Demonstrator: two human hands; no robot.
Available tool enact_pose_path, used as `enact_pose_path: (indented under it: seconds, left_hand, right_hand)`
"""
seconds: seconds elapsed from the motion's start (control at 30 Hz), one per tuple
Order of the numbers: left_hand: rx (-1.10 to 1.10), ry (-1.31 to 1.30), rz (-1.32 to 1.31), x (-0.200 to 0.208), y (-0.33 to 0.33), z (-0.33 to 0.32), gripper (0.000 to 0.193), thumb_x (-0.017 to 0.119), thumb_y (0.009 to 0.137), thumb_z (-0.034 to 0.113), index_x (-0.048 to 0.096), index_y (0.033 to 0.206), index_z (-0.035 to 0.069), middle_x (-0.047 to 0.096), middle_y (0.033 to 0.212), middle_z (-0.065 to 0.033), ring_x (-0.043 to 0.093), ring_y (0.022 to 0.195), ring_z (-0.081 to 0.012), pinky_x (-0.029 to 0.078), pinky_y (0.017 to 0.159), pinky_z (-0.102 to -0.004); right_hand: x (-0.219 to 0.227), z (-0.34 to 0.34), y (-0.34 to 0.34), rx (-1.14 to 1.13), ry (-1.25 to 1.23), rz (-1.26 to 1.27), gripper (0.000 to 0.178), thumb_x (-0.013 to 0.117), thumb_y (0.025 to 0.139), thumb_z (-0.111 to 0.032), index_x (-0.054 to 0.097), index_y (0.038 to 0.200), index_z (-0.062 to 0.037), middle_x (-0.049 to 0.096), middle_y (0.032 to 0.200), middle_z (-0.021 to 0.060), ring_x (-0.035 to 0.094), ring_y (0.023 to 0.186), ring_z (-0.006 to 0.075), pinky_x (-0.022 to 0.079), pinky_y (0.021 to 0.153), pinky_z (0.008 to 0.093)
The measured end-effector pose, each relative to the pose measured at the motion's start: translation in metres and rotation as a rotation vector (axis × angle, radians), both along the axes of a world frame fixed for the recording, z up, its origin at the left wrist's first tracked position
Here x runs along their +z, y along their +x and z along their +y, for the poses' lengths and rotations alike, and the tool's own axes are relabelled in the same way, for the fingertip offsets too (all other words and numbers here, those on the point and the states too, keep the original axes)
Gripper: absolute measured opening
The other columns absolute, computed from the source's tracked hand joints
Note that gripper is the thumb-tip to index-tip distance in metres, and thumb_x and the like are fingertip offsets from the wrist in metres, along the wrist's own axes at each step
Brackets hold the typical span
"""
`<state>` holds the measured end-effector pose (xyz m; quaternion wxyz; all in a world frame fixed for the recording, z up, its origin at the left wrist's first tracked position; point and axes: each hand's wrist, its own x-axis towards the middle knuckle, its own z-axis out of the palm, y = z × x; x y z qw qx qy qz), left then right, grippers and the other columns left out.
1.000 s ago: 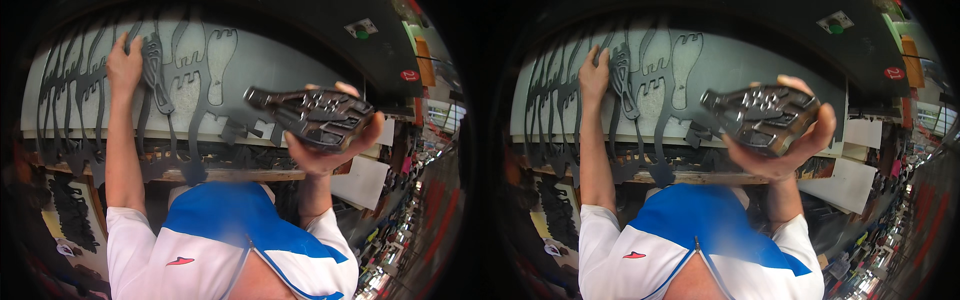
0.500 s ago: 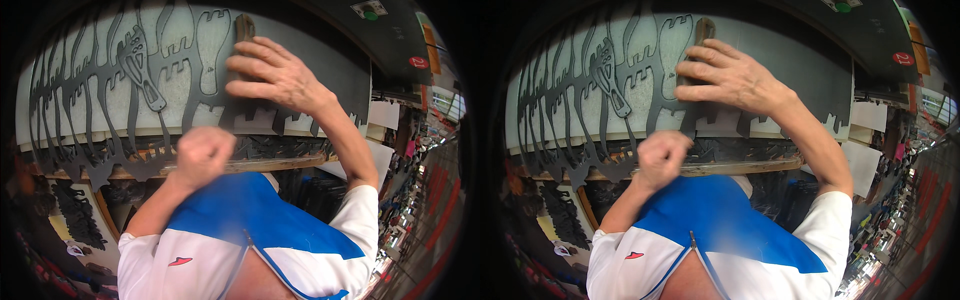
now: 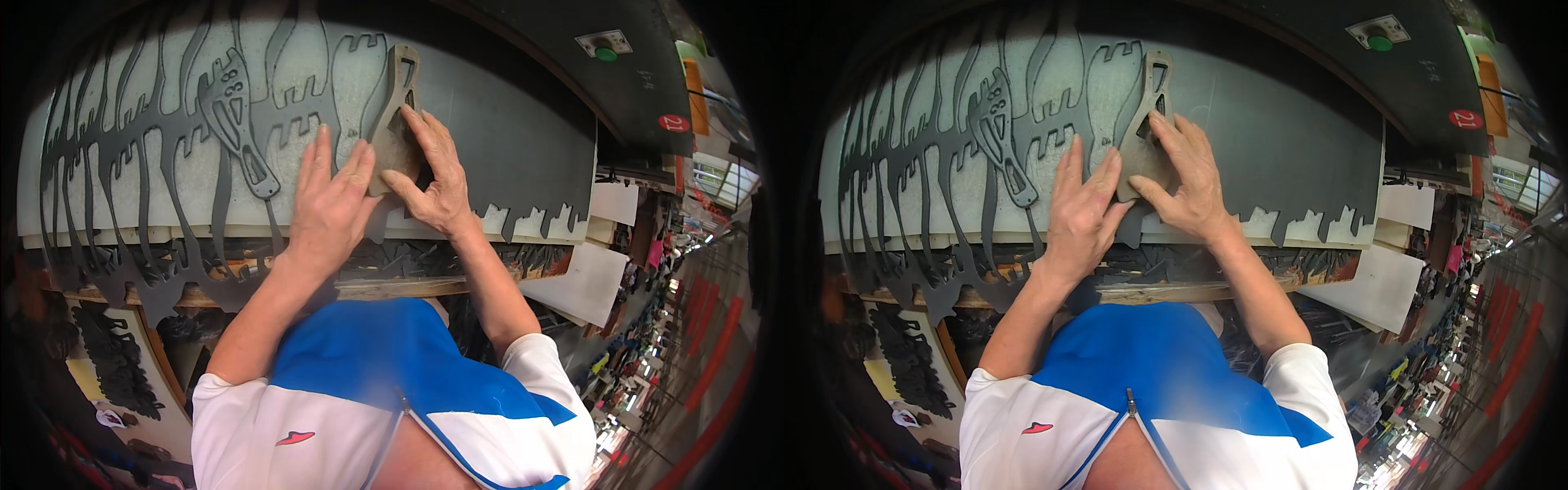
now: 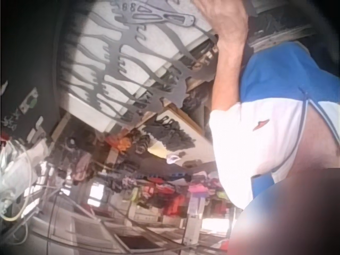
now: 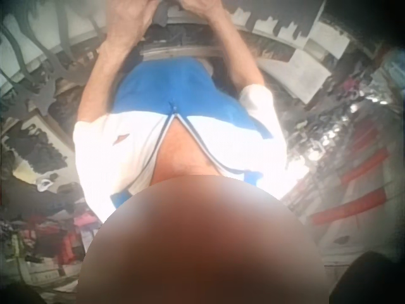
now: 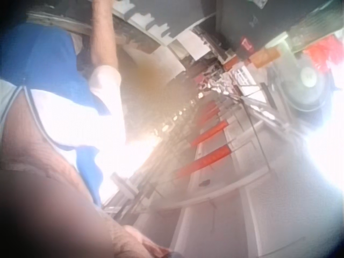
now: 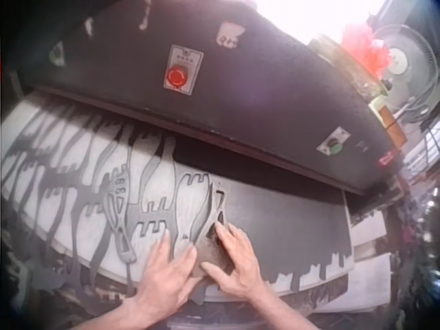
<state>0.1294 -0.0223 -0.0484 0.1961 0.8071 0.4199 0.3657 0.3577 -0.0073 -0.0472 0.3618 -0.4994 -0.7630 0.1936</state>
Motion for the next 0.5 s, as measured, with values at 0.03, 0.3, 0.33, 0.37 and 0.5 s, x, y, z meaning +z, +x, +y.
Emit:
enact_pose_path:
  seconds: [0.03, 0.3, 0.33, 0.37, 0.5]
  left_hand:
    - [0.002, 0.007, -0.006, -0.001, 0.004, 0.001, 0.082, 0.084, 0.084, 0.002, 0.050, 0.158, 0.000, 0.064, 0.149, -0.0246, 0.042, 0.150, -0.0573, 0.033, 0.122, -0.0686]
    - [0.096, -0.022, 0.058, 0.000, 0.022, 0.009, 0.078, 0.081, 0.088, 0.004, 0.049, 0.158, 0.000, 0.065, 0.148, -0.0226, 0.045, 0.150, -0.0530, 0.032, 0.123, -0.0674]
    - [0.099, -0.021, 0.060, -0.001, 0.021, 0.009, 0.077, 0.080, 0.088, 0.004, 0.049, 0.159, 0.000, 0.065, 0.149, -0.0226, 0.045, 0.150, -0.0525, 0.032, 0.123, -0.0673]
    - [0.099, -0.022, 0.060, -0.001, 0.021, 0.009, 0.077, 0.079, 0.089, 0.004, 0.048, 0.159, 0.000, 0.064, 0.149, -0.0225, 0.045, 0.151, -0.0519, 0.032, 0.123, -0.0671]
    - [0.100, -0.025, 0.056, -0.004, 0.022, 0.008, 0.077, 0.078, 0.090, 0.003, 0.047, 0.160, 0.000, 0.064, 0.149, -0.0228, 0.045, 0.150, -0.0511, 0.031, 0.123, -0.0667]
  right_hand:
    - [-0.001, 0.003, -0.002, -0.027, -0.051, -0.016, 0.089, 0.088, 0.087, -0.030, 0.048, 0.160, 0.0003, 0.057, 0.159, 0.0226, 0.052, 0.149, 0.0406, 0.036, 0.126, 0.0528]
    - [-0.002, 0.009, -0.006, -0.129, 0.001, -0.019, 0.086, 0.091, 0.085, -0.028, 0.052, 0.156, 0.0014, 0.046, 0.162, 0.0350, 0.050, 0.148, 0.0496, 0.047, 0.119, 0.0507]
    - [-0.003, 0.011, -0.006, -0.126, 0.043, 0.002, 0.086, 0.091, 0.084, -0.029, 0.053, 0.155, 0.0018, 0.047, 0.161, 0.0351, 0.051, 0.148, 0.0494, 0.048, 0.118, 0.0504]
    - [-0.004, 0.011, -0.006, -0.128, 0.056, -0.001, 0.086, 0.092, 0.084, -0.030, 0.054, 0.154, 0.0023, 0.048, 0.161, 0.0351, 0.052, 0.147, 0.0492, 0.049, 0.117, 0.0501]
    - [-0.007, 0.010, -0.007, -0.163, 0.039, -0.006, 0.089, 0.094, 0.081, -0.032, 0.054, 0.152, 0.0038, 0.049, 0.160, 0.0350, 0.054, 0.146, 0.0478, 0.050, 0.116, 0.0493]
